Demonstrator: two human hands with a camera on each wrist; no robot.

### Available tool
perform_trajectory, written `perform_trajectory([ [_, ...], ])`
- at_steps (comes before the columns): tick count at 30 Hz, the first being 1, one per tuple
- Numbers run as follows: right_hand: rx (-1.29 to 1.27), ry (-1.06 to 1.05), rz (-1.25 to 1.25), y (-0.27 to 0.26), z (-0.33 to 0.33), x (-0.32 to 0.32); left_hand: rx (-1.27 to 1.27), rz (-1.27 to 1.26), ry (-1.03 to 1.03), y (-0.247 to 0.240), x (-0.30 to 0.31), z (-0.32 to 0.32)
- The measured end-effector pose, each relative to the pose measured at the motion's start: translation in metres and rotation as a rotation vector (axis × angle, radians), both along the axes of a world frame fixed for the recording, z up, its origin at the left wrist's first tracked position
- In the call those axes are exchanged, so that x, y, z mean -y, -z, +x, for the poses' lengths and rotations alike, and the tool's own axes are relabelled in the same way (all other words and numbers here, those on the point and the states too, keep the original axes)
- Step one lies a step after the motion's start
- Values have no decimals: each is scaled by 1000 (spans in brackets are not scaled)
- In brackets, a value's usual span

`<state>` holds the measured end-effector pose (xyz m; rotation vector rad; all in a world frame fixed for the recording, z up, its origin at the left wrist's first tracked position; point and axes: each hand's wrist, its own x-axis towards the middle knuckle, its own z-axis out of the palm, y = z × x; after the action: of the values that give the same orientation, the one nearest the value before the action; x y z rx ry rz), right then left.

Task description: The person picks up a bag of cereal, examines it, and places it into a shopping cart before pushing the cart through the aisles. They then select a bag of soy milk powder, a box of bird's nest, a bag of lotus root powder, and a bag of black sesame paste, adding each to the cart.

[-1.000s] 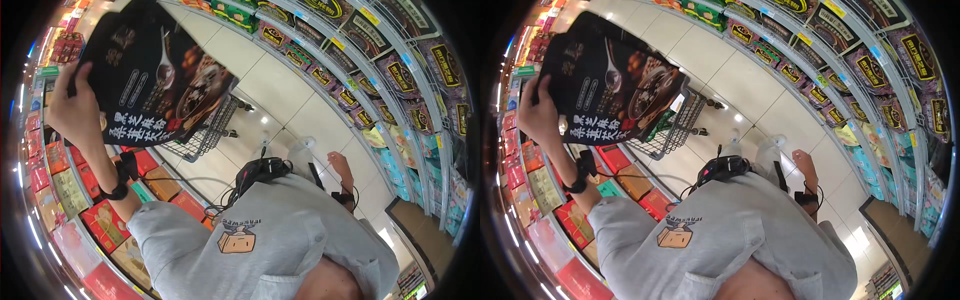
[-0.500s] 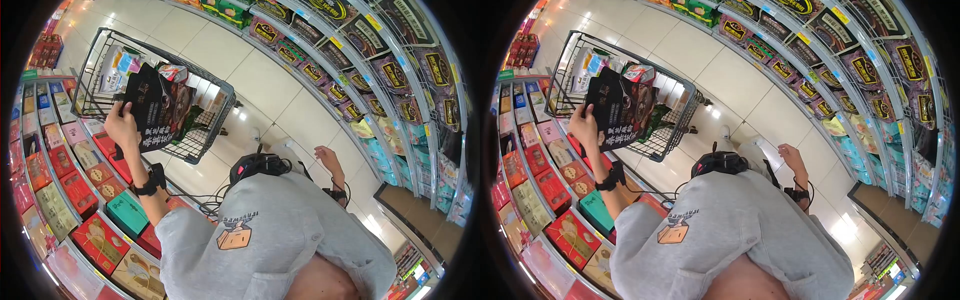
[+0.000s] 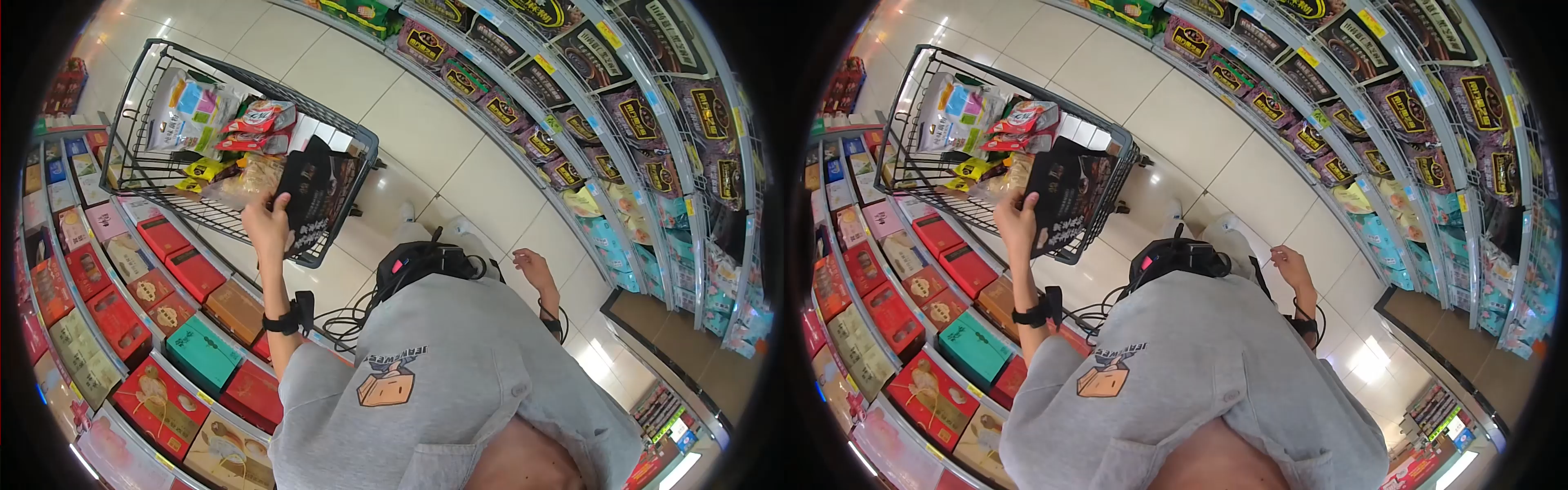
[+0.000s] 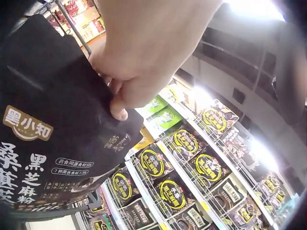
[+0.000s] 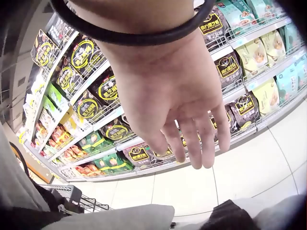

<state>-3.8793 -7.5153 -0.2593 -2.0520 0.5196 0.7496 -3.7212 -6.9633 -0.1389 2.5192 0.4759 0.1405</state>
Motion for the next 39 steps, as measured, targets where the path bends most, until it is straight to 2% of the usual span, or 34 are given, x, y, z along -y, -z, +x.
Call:
perform_trajectory([
  [5,-6,-13,-13,-11,9,-6,-63,-152,6,23,-1,10],
  [7,-9,-38,-20,-12,10,-11,-28,-156,127,70,-6,15],
  [10,7,-20,-3,-7,7,-16,-114,-141,237,145,7,13],
  [11,23,16,26,-7,6,-17,-140,-183,312,154,17,13],
  [12,23,14,16,-6,5,-18,-160,-165,303,164,29,13],
  [14,25,38,24,-2,-4,-17,-134,-185,307,163,48,16],
  [18,-4,21,22,-1,-13,-25,-171,-285,318,164,40,26],
  [20,-30,-6,8,-2,-13,-27,-167,-110,376,177,30,25],
  [21,-26,0,24,-2,-13,-28,-167,-112,374,189,24,24],
  [23,-23,4,41,0,-13,-30,-377,67,326,210,10,23],
  [24,-14,2,42,1,-12,-30,-424,21,299,212,2,25],
  [25,-3,2,42,2,-11,-29,-252,61,314,203,-3,23],
  [27,6,8,42,2,-11,-29,-305,91,181,141,-5,27],
  [31,-19,-23,16,3,-13,-27,-48,286,155,85,-51,20],
  [33,-29,-47,7,4,-13,-25,-56,191,116,50,-54,15],
  [39,-28,-90,7,-6,4,-34,-154,142,-1,49,-64,-6],
])
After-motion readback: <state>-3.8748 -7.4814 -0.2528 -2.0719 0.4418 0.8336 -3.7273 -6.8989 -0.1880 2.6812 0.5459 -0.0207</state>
